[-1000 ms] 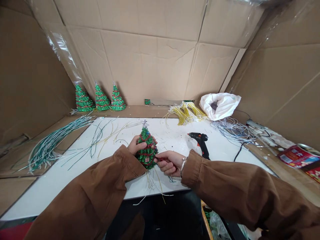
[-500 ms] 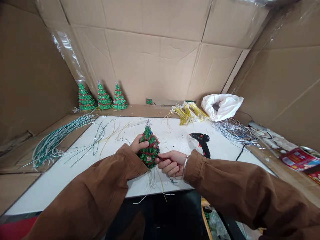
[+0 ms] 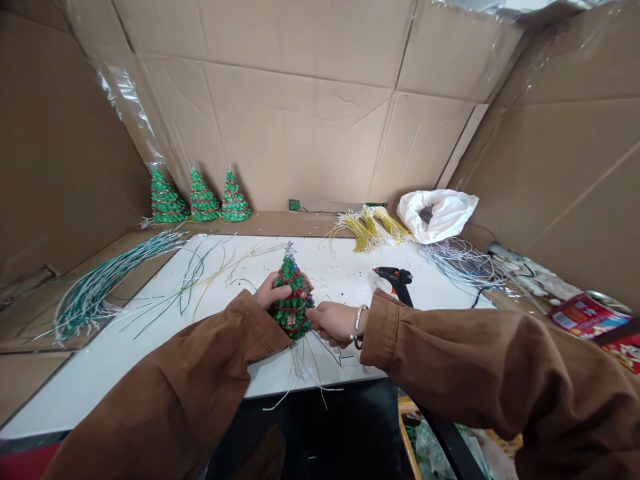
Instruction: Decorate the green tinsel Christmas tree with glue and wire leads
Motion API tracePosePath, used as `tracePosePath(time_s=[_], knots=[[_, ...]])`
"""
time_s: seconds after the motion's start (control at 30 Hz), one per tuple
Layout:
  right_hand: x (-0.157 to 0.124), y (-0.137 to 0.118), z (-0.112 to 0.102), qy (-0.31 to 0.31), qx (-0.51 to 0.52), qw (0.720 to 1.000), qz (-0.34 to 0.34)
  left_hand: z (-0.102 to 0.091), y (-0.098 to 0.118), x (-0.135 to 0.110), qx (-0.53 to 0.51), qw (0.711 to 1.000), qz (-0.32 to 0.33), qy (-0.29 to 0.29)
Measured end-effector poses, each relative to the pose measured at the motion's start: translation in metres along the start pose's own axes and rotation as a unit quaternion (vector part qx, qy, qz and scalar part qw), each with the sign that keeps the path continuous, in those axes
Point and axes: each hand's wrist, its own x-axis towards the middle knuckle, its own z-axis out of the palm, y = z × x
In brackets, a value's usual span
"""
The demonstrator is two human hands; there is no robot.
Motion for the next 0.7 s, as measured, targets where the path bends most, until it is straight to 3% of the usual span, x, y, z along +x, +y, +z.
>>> tracePosePath(time_s=[0.07,0.13,0.27,0.43,0.57,0.7], knots=[[-0.003,-0.001,0.004,0.105,-0.136,0.984,-0.043,0.002,0.001,-0.001,-0.004,1.0,-0.001,0.005],[-0.005,-0.001,0.007,0.171,-0.248,0.949,-0.092,0.003,0.002,-0.001,-0.008,1.0,0.002,0.018],[-0.008,0.0,0.017,0.244,-0.407,0.871,-0.129,0.006,0.004,-0.002,-0.001,0.998,0.021,0.052],[-0.004,0.0,0.028,0.317,-0.488,0.806,-0.106,0.005,0.005,-0.004,0.016,0.995,0.03,0.093],[0.003,0.003,0.032,0.322,-0.505,0.795,-0.097,0.003,0.004,-0.006,0.018,0.995,0.027,0.099],[0.004,0.003,0.031,0.301,-0.464,0.827,-0.102,0.002,0.003,-0.006,0.018,0.995,0.032,0.095]])
